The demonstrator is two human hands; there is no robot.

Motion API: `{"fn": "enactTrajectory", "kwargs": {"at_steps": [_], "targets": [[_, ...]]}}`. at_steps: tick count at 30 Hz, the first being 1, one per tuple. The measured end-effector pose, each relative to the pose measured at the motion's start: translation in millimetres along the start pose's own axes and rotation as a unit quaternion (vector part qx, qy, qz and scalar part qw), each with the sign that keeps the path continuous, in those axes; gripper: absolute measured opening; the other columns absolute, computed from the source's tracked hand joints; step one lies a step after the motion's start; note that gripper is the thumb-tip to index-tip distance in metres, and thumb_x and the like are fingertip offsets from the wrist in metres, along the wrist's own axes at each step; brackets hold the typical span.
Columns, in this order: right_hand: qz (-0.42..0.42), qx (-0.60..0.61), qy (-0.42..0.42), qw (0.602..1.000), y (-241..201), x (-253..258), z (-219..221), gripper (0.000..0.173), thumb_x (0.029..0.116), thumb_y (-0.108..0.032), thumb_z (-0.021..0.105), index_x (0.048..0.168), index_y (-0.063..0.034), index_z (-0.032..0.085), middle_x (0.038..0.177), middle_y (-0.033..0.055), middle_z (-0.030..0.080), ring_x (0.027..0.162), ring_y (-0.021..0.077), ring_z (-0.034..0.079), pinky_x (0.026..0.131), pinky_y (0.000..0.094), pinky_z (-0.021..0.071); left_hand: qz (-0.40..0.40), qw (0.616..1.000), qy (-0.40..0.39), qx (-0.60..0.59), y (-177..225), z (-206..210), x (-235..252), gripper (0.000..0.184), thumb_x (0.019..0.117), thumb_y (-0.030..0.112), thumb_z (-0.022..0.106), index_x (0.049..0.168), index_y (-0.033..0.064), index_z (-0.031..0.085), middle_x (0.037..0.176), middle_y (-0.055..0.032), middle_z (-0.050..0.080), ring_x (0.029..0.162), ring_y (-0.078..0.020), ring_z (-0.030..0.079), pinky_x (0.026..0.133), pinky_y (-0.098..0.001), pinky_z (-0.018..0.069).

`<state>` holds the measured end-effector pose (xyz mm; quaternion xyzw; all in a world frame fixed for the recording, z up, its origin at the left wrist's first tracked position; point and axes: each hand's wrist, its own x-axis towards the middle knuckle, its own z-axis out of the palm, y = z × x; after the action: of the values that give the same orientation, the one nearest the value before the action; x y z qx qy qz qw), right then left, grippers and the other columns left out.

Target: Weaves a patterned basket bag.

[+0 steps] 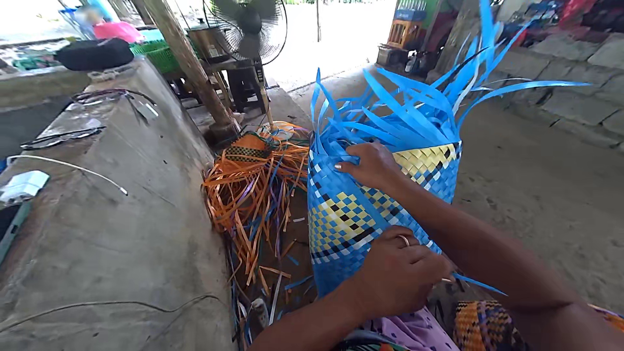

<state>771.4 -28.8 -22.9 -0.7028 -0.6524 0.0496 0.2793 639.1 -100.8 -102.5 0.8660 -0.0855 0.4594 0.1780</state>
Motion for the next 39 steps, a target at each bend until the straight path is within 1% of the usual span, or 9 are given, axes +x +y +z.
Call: {"fn": "enactTrajectory", "kwargs": {"at_steps": [5,9,11,13,16,26,29,32,39], "targets": [[-0.018,-0.007,0.019,1.000,7,-3,-2,0.036,0.0973,-0.039,0.069,0.087,-0.0048,0.069,0.076,0.0133,0.066,0.076,0.0333,0.066,0.068,0.0575,0.0505,-0.010,0.995,0.007,-0.098,1,-38,27,0.018,0.1049,0.012,0.054,0.104,0.0044,0.070,0.092,-0.0104,0.067,0.086,-0.0167,0.066,0.081,-0.0274,0.0558],[-0.060,0.070,-0.071,0.993,20,5,-21,0.031,0.0974,-0.030,0.069,0.094,0.0009,0.069,0.084,0.0177,0.067,0.081,0.0344,0.067,0.072,0.0589,0.0513,-0.031,0.995,0.092,0.005,-10,-98,61,0.019,0.1069,0.014,0.051,0.110,0.0045,0.068,0.095,-0.0057,0.070,0.087,-0.0054,0.067,0.079,-0.0182,0.0563],[-0.070,0.155,-0.097,0.981,25,6,-30,0.014,0.0955,-0.015,0.070,0.096,-0.0013,0.071,0.085,0.0097,0.069,0.077,0.0181,0.065,0.071,0.0418,0.0543,-0.035,0.991,0.064,0.116,-29,-122,69,0.026,0.1010,0.000,0.051,0.115,-0.0005,0.073,0.106,-0.0117,0.073,0.097,-0.0125,0.069,0.086,-0.0238,0.0570],[-0.050,0.219,-0.153,0.962,24,9,-40,0.012,0.0973,-0.007,0.066,0.105,0.0016,0.069,0.091,0.0083,0.068,0.079,0.0099,0.063,0.075,0.0297,0.0538,-0.055,0.970,-0.005,0.237,-50,-134,69,0.031,0.0964,-0.001,0.055,0.121,0.0023,0.073,0.110,-0.0144,0.072,0.096,-0.0210,0.071,0.081,-0.0319,0.0585],[-0.033,0.256,-0.205,0.944,25,17,-41,0.015,0.0992,-0.005,0.063,0.110,0.0039,0.068,0.096,0.0100,0.070,0.084,0.0087,0.065,0.080,0.0267,0.0544,-0.072,0.953,-0.092,0.278,-71,-134,63,0.019,0.0974,0.011,0.064,0.109,0.0078,0.078,0.104,-0.0131,0.066,0.085,-0.0242,0.067,0.069,-0.0371,0.0583],[-0.075,0.277,-0.250,0.925,37,40,-23,0.014,0.0987,0.003,0.057,0.091,-0.0005,0.067,0.077,-0.0010,0.064,0.069,-0.0004,0.059,0.067,0.0188,0.0504,-0.075,0.950,-0.192,0.236,-87,-118,90,0.007,0.0941,0.006,0.067,0.094,0.0082,0.073,0.080,-0.0063,0.069,0.068,-0.0214,0.068,0.059,-0.0393,0.0553],[-0.057,0.277,-0.260,0.923,36,39,-24,0.014,0.0997,0.002,0.056,0.090,0.0006,0.066,0.077,0.0003,0.062,0.069,0.0016,0.058,0.067,0.0207,0.0498,-0.082,0.942,-0.222,0.237,-93,-113,89,0.005,0.0913,0.004,0.070,0.091,0.0074,0.074,0.083,-0.0084,0.071,0.074,-0.0249,0.071,0.064,-0.0428,0.0573],[-0.028,0.271,-0.285,0.919,40,39,-24,0.011,0.1004,0.001,0.058,0.103,0.0038,0.068,0.088,0.0052,0.066,0.077,0.0039,0.061,0.075,0.0227,0.0525,-0.120,0.924,-0.290,0.220,-100,-109,77,0.004,0.0903,0.004,0.073,0.093,0.0046,0.076,0.093,-0.0117,0.069,0.085,-0.0280,0.070,0.072,-0.0455,0.0587],[-0.061,0.319,-0.260,0.910,44,35,-15,0.011,0.1000,0.003,0.056,0.097,0.0003,0.066,0.083,-0.0007,0.064,0.075,-0.0006,0.059,0.072,0.0186,0.0511,-0.109,0.951,-0.209,0.200,-94,-112,92,0.007,0.0954,0.007,0.067,0.096,0.0066,0.074,0.089,-0.0086,0.070,0.077,-0.0235,0.070,0.067,-0.0425,0.0579]]}}
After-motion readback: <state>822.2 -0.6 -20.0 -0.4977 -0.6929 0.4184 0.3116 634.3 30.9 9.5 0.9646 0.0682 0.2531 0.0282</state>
